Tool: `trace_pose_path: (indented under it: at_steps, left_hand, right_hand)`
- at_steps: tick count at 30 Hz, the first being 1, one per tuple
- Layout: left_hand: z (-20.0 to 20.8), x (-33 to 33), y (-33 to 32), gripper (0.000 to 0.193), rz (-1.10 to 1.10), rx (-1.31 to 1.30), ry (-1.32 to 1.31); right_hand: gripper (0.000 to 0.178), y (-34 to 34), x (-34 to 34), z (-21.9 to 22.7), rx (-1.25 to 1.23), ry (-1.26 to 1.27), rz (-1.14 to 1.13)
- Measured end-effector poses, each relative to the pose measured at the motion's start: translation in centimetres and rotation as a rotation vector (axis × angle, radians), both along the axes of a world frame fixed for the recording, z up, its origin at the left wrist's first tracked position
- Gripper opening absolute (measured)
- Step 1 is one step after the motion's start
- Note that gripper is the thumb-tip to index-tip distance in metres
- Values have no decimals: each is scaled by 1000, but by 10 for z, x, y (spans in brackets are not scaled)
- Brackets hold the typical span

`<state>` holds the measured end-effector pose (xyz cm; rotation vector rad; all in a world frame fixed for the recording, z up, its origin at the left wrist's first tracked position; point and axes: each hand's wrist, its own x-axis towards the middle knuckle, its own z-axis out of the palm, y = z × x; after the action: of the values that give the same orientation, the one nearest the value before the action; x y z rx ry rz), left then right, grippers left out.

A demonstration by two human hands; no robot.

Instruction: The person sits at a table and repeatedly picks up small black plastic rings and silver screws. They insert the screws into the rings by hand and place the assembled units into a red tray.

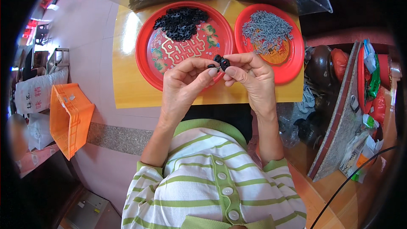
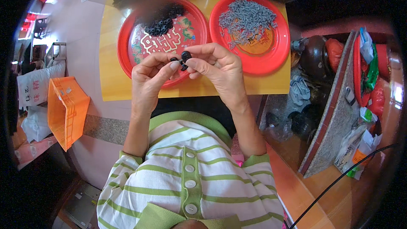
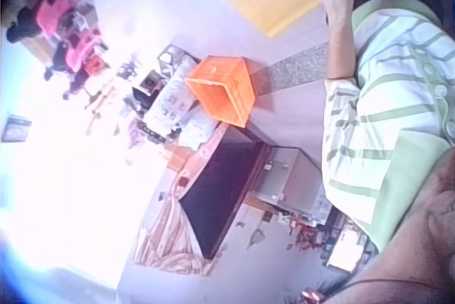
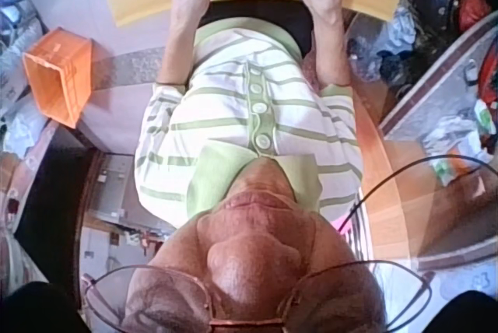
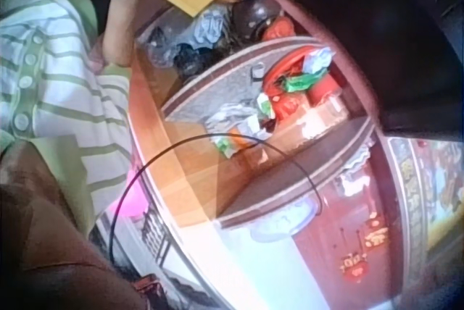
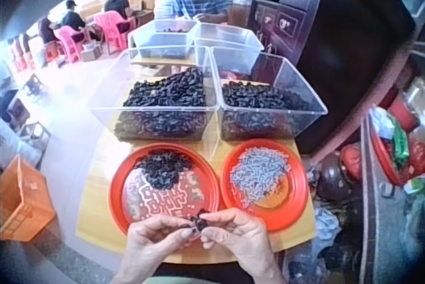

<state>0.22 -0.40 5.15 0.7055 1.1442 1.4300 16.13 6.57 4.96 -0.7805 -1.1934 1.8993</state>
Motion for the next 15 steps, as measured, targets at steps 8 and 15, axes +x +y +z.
trace_pose_path:
  at_steps: [8,15]
  left_hand:
    - [3,2,0,15,11,-26,38]
    - [2,2,-1,16,10,-32,49]
  right_hand:
    - [22,-4,0,2,63,-12,-18]
    - [21,-5,0,0,99,-33,-28]
